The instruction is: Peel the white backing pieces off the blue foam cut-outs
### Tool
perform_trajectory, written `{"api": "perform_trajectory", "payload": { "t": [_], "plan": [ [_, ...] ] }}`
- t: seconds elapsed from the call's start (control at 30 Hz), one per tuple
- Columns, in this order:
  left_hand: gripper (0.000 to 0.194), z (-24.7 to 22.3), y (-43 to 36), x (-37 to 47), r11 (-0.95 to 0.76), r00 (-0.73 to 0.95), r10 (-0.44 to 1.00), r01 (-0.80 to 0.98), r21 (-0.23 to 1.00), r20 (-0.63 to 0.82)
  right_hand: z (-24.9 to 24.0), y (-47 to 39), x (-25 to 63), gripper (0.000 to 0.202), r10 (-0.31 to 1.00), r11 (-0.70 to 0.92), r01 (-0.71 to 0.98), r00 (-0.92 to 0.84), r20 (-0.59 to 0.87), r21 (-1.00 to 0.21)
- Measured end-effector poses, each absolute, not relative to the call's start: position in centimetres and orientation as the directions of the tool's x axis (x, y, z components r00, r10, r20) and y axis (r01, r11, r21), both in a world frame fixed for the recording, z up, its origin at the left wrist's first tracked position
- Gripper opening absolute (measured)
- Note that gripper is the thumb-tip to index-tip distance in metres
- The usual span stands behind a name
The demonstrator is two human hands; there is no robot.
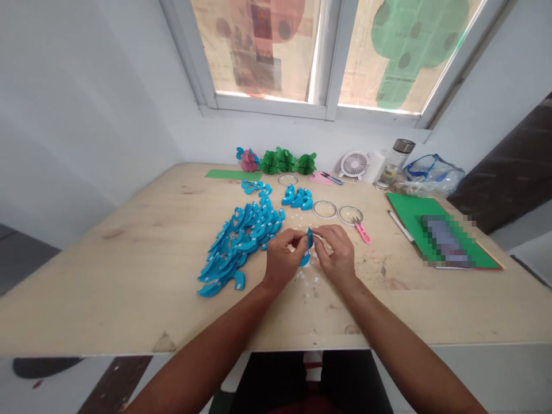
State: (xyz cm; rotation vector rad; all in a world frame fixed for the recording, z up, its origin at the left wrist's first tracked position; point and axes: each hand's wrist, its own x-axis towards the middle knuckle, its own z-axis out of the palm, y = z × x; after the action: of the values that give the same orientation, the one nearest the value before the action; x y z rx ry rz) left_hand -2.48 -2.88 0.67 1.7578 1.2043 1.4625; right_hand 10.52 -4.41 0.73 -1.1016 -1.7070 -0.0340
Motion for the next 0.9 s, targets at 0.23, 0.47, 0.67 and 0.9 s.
{"api": "perform_trajectory", "payload": {
  "t": [0.23, 0.47, 0.67, 0.9],
  "plan": [
    [0.013, 0.58, -2.81, -2.61, -0.450, -0.008, 0.881, 0.298, 0.842, 0.474, 1.08, -4.80, 10.31, 0.016, 0.630, 0.597, 0.664, -0.041, 0.776, -0.450],
    [0.012, 0.62, -2.89, -2.64, -0.494, -0.025, 0.851, 0.304, 0.814, 0.525, 1.12, -4.93, 10.22, 0.016, 0.633, 0.613, 0.650, -0.064, 0.771, -0.449],
    [0.012, 0.46, -2.86, -2.68, -0.483, -0.015, 0.860, 0.303, 0.822, 0.511, 1.12, -4.94, 10.21, 0.015, 0.625, 0.617, 0.654, -0.069, 0.778, -0.437],
    [0.012, 0.54, -2.99, -2.68, -0.494, -0.002, 0.853, 0.315, 0.810, 0.521, 1.42, -5.11, 10.04, 0.013, 0.616, 0.612, 0.651, -0.036, 0.787, -0.449]
  ]
}}
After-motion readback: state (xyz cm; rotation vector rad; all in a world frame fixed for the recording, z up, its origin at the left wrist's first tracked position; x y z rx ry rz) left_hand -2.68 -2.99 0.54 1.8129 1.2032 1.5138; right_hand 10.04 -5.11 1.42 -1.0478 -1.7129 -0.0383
